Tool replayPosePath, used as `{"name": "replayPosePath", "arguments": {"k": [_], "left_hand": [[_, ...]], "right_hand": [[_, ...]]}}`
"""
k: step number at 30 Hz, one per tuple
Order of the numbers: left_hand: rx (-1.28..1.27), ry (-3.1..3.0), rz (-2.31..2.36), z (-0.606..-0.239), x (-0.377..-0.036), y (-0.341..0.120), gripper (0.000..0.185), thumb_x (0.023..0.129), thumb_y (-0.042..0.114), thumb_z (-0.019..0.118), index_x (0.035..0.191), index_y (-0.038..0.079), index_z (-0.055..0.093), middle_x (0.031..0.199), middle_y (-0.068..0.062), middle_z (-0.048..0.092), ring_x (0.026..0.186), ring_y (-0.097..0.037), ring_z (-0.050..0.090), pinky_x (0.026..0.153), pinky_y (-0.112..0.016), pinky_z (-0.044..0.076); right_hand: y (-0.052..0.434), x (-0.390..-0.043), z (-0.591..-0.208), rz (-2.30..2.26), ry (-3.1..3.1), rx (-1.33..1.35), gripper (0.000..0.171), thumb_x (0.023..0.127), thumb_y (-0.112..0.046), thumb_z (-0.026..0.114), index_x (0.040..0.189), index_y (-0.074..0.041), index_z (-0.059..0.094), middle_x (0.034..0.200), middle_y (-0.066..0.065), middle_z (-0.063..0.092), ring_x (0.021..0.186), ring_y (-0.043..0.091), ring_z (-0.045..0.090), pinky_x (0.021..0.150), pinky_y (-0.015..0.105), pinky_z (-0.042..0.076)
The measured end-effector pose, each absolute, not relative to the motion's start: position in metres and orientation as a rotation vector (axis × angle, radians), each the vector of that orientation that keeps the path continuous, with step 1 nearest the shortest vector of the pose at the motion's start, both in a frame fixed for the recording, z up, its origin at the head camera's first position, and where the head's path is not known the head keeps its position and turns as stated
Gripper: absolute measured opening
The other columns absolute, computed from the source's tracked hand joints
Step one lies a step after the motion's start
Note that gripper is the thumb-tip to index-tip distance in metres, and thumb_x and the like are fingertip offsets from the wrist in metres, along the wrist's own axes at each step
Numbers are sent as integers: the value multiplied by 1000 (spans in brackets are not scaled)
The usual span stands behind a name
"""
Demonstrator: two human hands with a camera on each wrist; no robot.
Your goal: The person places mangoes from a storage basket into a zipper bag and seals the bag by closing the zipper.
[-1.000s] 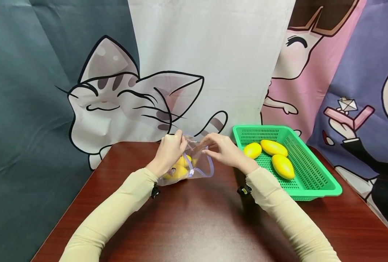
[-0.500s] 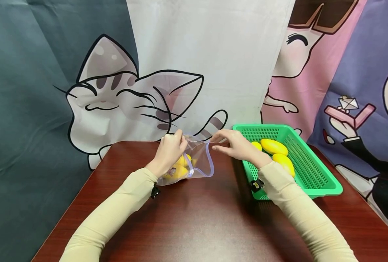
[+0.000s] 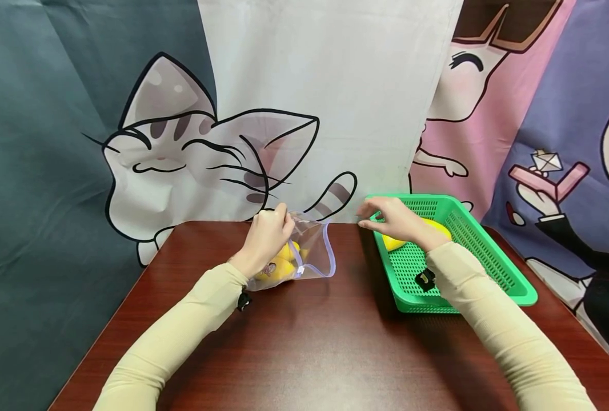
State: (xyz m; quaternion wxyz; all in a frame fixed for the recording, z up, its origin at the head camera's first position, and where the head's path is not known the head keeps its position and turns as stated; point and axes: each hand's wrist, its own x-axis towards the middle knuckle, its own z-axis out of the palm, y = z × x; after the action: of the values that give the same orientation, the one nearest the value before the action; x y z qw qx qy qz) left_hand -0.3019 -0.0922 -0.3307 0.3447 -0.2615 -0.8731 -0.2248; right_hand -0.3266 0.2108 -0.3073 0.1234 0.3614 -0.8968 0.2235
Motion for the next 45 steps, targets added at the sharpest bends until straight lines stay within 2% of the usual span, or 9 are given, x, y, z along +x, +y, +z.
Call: {"name": "replayPosePath", "arguments": {"k": [7, 18, 25, 32, 39, 45], "left_hand": [[-687, -2259, -564, -332, -302, -92, 19, 88, 2, 51, 70, 5, 46, 48, 1, 32, 39, -10, 34, 39, -18, 26], [-679, -2282, -589, -331, -299, -91, 18, 89, 3, 52, 71, 4, 47, 49, 3, 31, 39, -9, 34, 40, -19, 27], [-679, -2279, -579, -333, -300, -92, 19, 88, 2, 52, 70, 4, 47, 49, 3, 30, 38, -8, 32, 39, -17, 25], [-668, -2273, -578, -331, -300, -91, 18, 88, 4, 53, 70, 4, 47, 48, 2, 31, 38, -9, 32, 39, -18, 25], [-678, -2269, -567, -331, -301, -90, 18, 88, 4, 53, 71, 4, 47, 49, 2, 32, 38, -9, 33, 39, -17, 24], [-677, -2269, -573, -331, -302, -90, 18, 88, 3, 52, 70, 4, 47, 48, 1, 34, 40, -10, 36, 40, -19, 28]], "right_hand": [[235, -334, -309, 555, -2753, 938, 19, 87, -19, 68, 102, -9, 62, 96, 5, 69, 91, 24, 66, 82, 44, 52], [274, -345, -323, 513, -2886, 803, 18, 88, -18, 67, 102, -8, 62, 99, 8, 67, 93, 25, 65, 80, 43, 53], [292, -349, -331, 536, -2914, 769, 19, 88, -15, 66, 102, -2, 62, 97, 11, 67, 90, 29, 65, 80, 46, 52], [311, -352, -338, 484, -2996, 683, 17, 89, -18, 65, 99, -5, 63, 94, 9, 67, 89, 26, 62, 81, 47, 50], [330, -354, -349, 434, -3084, 596, 29, 90, -21, 63, 108, 1, 63, 97, 14, 67, 90, 29, 63, 77, 45, 51], [339, -353, -349, 398, -3183, 492, 43, 91, -24, 60, 116, 10, 57, 105, 25, 64, 96, 39, 61, 79, 48, 51]]}}
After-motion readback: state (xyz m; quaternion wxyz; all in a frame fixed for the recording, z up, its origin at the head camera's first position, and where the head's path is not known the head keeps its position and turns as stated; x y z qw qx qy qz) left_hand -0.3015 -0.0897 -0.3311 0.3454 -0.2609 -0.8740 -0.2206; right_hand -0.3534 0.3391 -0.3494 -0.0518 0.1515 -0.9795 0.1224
